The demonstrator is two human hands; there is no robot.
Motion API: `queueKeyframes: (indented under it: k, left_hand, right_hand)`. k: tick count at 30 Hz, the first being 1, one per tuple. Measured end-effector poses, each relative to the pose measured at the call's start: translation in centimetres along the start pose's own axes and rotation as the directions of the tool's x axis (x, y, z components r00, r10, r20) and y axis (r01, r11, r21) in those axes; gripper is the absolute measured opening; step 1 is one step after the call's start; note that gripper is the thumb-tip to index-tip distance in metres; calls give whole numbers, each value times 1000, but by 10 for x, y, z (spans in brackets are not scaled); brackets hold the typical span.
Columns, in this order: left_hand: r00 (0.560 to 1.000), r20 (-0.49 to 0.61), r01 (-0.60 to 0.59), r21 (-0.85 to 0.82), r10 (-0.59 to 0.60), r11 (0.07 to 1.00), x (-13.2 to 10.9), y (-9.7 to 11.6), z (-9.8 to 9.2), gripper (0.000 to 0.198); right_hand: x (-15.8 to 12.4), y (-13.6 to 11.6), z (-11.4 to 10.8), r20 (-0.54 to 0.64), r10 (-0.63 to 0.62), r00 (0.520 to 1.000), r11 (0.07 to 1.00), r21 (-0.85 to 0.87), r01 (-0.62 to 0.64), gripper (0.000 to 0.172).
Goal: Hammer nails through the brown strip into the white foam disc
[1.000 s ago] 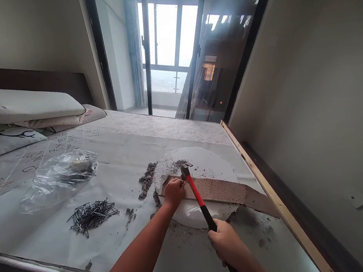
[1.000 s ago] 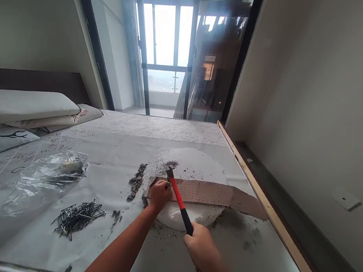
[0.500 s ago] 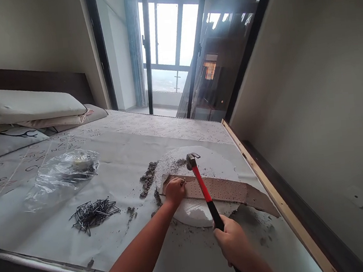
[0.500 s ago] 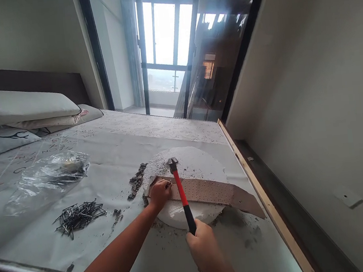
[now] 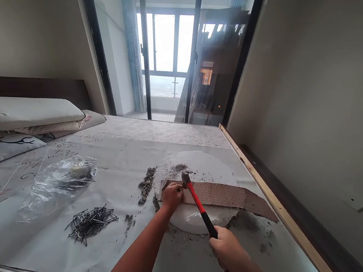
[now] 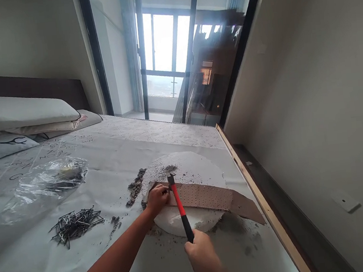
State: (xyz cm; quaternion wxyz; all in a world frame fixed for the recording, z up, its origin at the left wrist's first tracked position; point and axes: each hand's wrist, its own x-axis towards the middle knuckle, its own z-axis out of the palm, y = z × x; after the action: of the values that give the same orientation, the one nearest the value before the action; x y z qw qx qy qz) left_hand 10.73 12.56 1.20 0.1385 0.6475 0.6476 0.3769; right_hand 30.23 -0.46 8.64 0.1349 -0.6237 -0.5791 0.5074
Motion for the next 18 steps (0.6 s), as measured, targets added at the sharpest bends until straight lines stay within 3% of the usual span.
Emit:
queueKeyframes:
  k: [3, 5, 9, 11, 14, 16, 18]
  left_hand:
    - [993, -30, 104, -242, -115, 965, 4, -5, -9, 21]
    - [970, -46, 200, -413, -239, 889, 7, -8, -13, 23]
    - [926, -30, 246, -708, -375, 662, 8, -12, -13, 21]
    - [923, -2, 240, -780, -385, 578, 8, -12, -14, 18]
    - [924, -13, 205, -826, -382, 525, 7, -2, -24, 10]
    - [944, -21, 152, -861, -331, 486, 1, 20, -40, 3]
    - [985, 51, 105, -935, -166, 338, -15, 57, -63, 11]
  right_hand:
    - [-3, 1, -3, -109, -74, 991, 997, -12, 73, 13]
    - [-3, 1, -3, -145, -113, 983, 994, -9, 113, 13]
    - [8, 2, 6, -41, 11, 999, 999, -30, -12, 13]
    - [16, 5, 10, -16, 47, 999, 999, -24, -47, 13]
    - [22, 14, 10, -23, -6, 1000, 997, 74, 8, 12]
    - [24, 18, 7, 29, -20, 999, 983, 183, 14, 10]
    - [24, 21, 5, 100, -30, 995, 951, 308, -2, 8]
